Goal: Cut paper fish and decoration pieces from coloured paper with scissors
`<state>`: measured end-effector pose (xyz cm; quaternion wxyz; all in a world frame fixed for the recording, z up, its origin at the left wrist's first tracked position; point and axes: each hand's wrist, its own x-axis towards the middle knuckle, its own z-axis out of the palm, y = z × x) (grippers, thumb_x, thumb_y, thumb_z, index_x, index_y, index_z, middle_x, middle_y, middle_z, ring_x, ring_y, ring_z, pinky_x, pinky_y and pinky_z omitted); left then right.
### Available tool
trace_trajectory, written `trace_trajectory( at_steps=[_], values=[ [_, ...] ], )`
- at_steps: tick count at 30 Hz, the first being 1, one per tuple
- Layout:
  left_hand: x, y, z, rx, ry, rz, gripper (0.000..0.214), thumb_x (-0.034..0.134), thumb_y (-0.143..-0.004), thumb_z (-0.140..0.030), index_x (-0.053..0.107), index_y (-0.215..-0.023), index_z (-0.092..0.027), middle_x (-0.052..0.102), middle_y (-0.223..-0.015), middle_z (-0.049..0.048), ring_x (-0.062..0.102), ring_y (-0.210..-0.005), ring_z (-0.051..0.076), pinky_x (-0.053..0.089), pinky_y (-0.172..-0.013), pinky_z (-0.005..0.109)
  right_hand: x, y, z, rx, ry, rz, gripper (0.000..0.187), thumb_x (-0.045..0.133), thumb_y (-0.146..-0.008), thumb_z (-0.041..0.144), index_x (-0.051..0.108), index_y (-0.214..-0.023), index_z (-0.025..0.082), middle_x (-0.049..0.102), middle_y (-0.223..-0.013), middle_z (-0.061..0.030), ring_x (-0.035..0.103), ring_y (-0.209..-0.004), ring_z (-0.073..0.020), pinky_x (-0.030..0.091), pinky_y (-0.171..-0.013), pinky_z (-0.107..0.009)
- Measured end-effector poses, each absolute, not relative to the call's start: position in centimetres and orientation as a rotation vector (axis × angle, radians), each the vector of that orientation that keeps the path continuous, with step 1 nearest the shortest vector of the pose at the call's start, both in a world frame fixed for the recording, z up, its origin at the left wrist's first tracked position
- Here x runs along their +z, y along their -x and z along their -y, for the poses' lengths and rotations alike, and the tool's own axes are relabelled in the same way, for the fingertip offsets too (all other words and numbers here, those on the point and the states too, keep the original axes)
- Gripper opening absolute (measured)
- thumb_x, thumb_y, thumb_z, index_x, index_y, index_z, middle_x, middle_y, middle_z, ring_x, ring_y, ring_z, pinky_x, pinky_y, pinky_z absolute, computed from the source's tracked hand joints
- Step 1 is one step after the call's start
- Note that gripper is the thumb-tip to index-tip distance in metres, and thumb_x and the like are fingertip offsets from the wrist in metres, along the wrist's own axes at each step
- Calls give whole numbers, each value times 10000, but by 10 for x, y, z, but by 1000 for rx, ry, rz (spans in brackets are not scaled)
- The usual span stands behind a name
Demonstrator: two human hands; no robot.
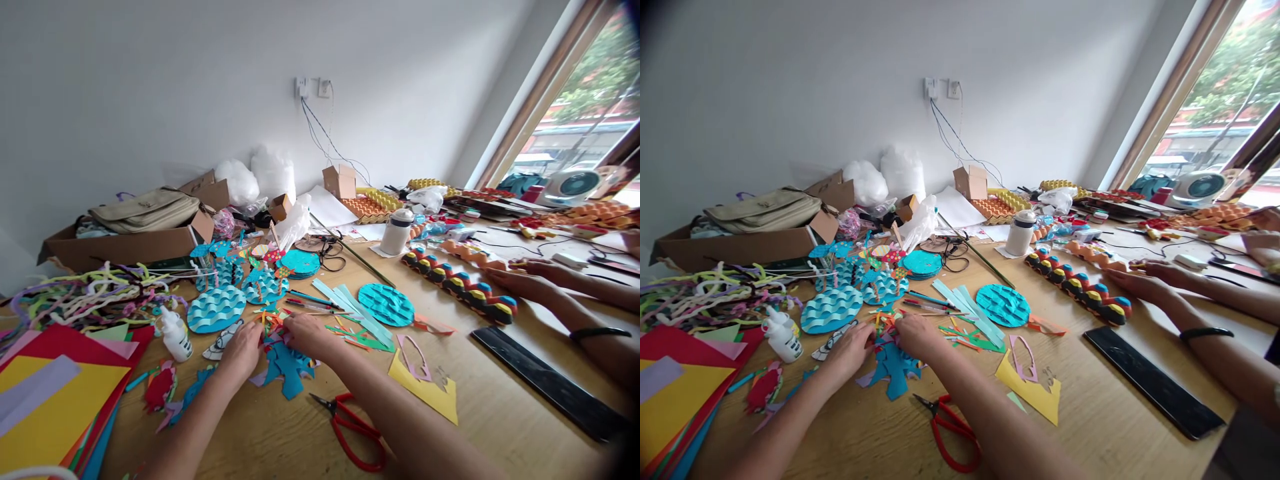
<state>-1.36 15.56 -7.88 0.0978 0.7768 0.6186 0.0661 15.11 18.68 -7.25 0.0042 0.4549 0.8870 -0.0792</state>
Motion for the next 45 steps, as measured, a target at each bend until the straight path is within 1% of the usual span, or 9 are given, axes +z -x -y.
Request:
trace_trajectory(
  at_steps=[3, 7, 11, 13, 22, 27, 33, 40, 45],
  values=[
    [-83, 14, -161, 211, -2254, -1827, 271, 504, -824, -282, 534, -1064, -160, 575, -1076, 69, 579, -891, 191, 485, -748, 401, -78, -153, -189, -300, -1485, -2763, 224, 500, -746, 248, 601, -922, 154, 629, -913, -106, 587, -840, -207, 387, -632, -243],
    [-86, 16, -165, 273, -2201, -1831, 283, 502, -825, -286, 526, -1079, -162, 574, -1078, 72, 586, -870, 185, 496, -728, 388, -81, -154, -193, -378, -1527, -2762, 218, 550, -723, 254, 600, -914, 162, 629, -890, -85, 576, -812, -190, 353, -602, -230],
    [-80, 18, -164, 432, -2184, -1852, 112, 491, -817, -187, 586, -864, -153, 630, -791, 14, 600, -701, 145, 488, -653, 313, -80, -156, -194, -450, -1548, -2796, 177, 581, -707, 257, 616, -860, 174, 631, -848, -61, 568, -793, -176, 336, -601, -224],
    [-74, 19, -163, 553, -2183, -1853, 138, 465, -777, -96, 574, -772, -179, 618, -682, -11, 599, -649, 140, 471, -626, 271, -77, -159, -194, -471, -1575, -2820, 172, 588, -701, 249, 620, -854, 177, 627, -869, -63, 566, -805, -178, 338, -608, -224],
    [-56, 16, -153, 1017, -2236, -1670, 234, 444, -723, -99, 579, -868, -224, 672, -893, 33, 609, -863, 191, 452, -779, 311, -53, -167, -183, -523, -1659, -3008, 271, 598, -695, 157, 613, -965, 181, 609, -989, -78, 531, -936, -196, 363, -768, -265],
    [-49, 11, -148, 1092, -2218, -1591, 223, 435, -739, -117, 588, -862, -224, 671, -874, 33, 612, -838, 187, 461, -768, 306, -56, -160, -185, -583, -1643, -3119, 94, 593, -732, 187, 669, -787, 192, 634, -886, -42, 550, -884, -166, 358, -798, -257],
    [-60, 16, -152, 1118, -2086, -1633, 249, 434, -694, -86, 582, -838, -223, 640, -830, 32, 608, -790, 181, 486, -711, 292, -58, -171, -189, -680, -1794, -3122, 61, 616, -707, 197, 674, -699, 178, 606, -981, -76, 519, -945, -197, 347, -820, -295],
    [-76, 18, -155, 1118, -1949, -1607, 237, 463, -619, -61, 616, -722, -209, 638, -817, 55, 594, -806, 220, 455, -770, 359, -48, -191, -181, -1140, -2012, -2925, 103, 556, -707, 173, 639, -657, 138, 604, -653, -38, 541, -650, -169, 388, -625, -279],
    [-50, 4, -139, 1137, -1810, -1478, 162, 510, -726, -281, 637, -783, -200, 653, -879, 73, 579, -884, 232, 444, -806, 346, -44, -190, -171, -1745, -1897, -2787, 190, 513, -748, 294, 603, -694, 135, 608, -617, -13, 545, -578, -131, 408, -549, -235]
  ],
)
